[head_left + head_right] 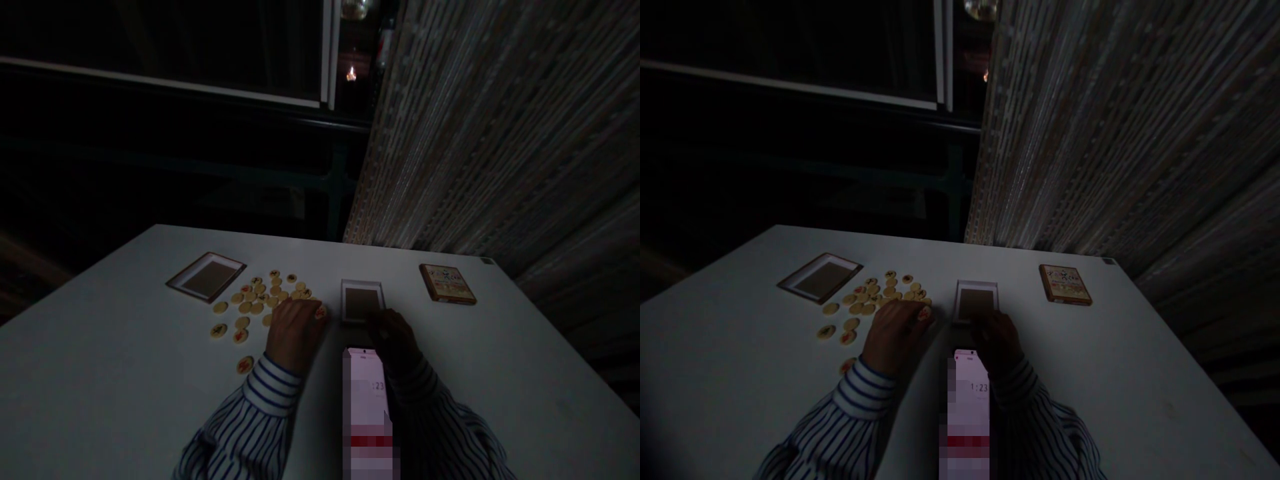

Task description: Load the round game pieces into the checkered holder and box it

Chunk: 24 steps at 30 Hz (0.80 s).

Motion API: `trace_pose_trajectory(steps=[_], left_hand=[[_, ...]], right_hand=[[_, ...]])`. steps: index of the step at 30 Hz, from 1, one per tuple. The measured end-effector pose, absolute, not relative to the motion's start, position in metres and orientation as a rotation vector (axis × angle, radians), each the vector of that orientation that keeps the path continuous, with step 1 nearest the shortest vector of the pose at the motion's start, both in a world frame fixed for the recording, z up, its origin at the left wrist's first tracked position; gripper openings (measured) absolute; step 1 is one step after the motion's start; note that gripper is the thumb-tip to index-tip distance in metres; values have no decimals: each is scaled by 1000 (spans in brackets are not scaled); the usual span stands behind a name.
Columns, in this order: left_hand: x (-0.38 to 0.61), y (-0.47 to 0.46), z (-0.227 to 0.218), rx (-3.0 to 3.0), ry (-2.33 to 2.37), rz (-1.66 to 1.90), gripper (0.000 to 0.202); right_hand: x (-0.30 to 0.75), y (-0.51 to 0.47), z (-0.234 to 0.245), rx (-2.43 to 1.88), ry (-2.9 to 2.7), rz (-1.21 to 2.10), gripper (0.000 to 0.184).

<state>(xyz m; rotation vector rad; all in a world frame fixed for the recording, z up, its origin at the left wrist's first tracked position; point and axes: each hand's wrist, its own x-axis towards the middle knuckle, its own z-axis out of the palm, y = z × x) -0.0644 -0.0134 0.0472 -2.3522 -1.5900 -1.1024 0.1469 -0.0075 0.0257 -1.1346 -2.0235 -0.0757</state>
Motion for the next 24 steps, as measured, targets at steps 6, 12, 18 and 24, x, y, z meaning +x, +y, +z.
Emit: trace_pose_trajectory(steps=[6, 12, 18, 24], left_hand=[[-47, -5, 52, -2314, -1532, -1159, 14], [-30, 8, 51, -2331, -1489, -1183, 14], [-19, 16, 40, -2379, -1524, -1233, 18], [-12, 14, 26, -2560, -1633, -1149, 11]], right_hand=[[150, -8, 25, -1185, -1939, -67, 21], [156, -4, 23, -1151, -1915, -65, 19], [160, -1, 20, -1136, -1901, -22, 18], [157, -2, 21, -1130, -1857, 80, 18]])
